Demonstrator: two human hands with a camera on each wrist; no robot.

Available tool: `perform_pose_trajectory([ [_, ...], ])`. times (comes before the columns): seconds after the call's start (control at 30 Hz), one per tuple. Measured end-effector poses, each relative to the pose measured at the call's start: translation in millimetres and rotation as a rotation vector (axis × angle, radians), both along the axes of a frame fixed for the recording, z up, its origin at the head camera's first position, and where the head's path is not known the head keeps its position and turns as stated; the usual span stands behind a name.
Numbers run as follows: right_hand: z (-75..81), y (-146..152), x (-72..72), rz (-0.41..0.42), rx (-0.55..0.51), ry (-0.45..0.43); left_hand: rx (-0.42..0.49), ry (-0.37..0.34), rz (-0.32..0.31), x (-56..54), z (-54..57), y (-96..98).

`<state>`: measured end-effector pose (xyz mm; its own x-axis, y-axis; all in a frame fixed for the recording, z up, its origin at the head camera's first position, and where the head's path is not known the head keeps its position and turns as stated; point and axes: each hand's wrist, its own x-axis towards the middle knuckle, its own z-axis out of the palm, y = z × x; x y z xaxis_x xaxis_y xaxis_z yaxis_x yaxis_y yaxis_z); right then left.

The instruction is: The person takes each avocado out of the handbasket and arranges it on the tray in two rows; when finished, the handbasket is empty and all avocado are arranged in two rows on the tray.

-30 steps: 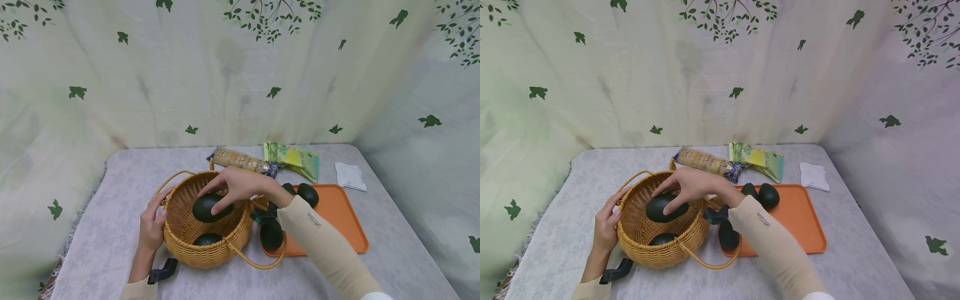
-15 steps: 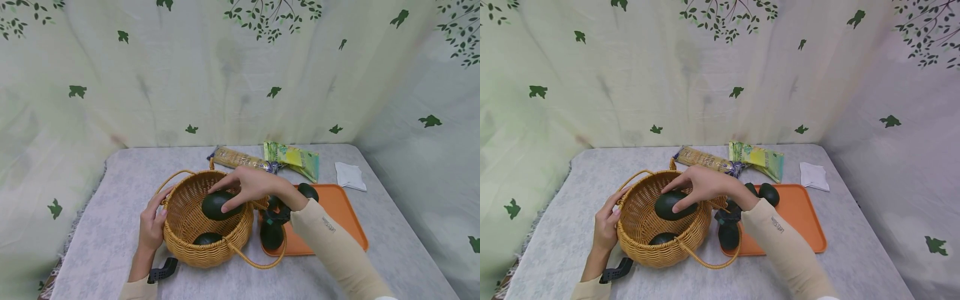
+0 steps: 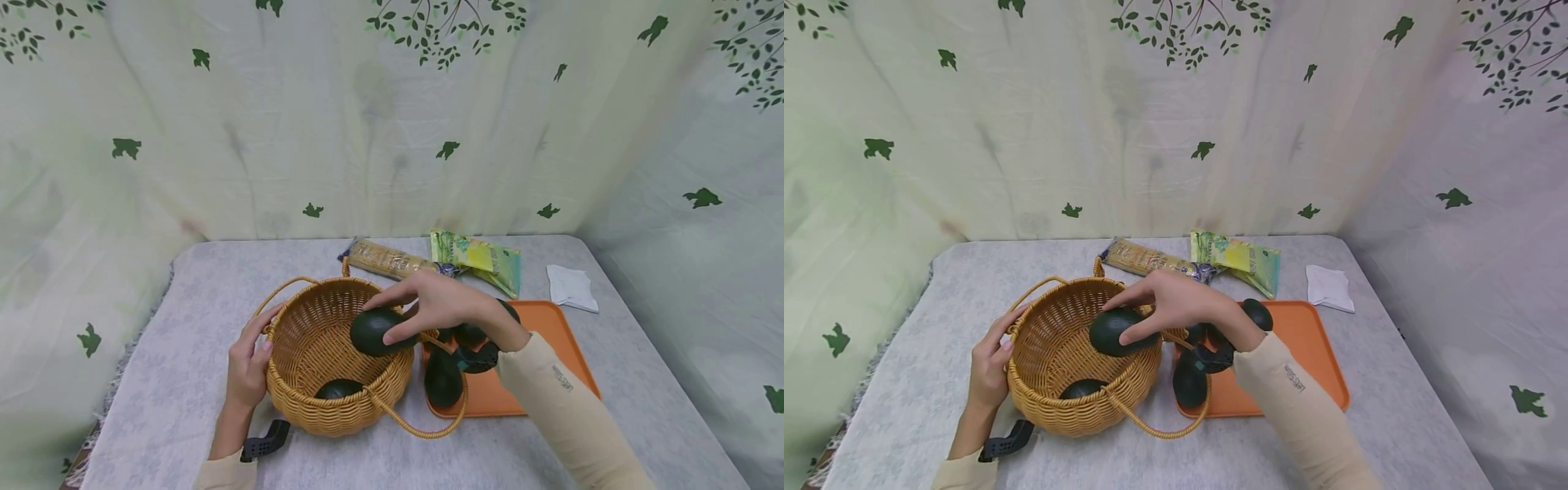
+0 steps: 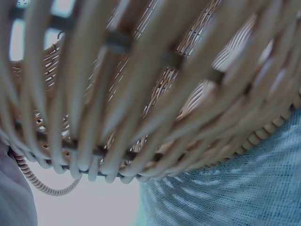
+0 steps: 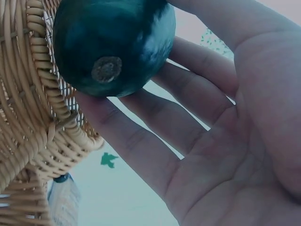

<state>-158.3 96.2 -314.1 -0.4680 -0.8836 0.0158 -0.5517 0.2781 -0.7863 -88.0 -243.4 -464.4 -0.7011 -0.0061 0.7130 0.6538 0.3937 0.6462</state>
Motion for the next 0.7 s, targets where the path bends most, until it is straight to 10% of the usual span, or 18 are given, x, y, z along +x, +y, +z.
perform_pose_trajectory([
  [0.7,-2.6,44,14.3,-0.152,-0.018,0.03,0.003,0.032,-0.017,-2.8,-2.0,-1.7],
])
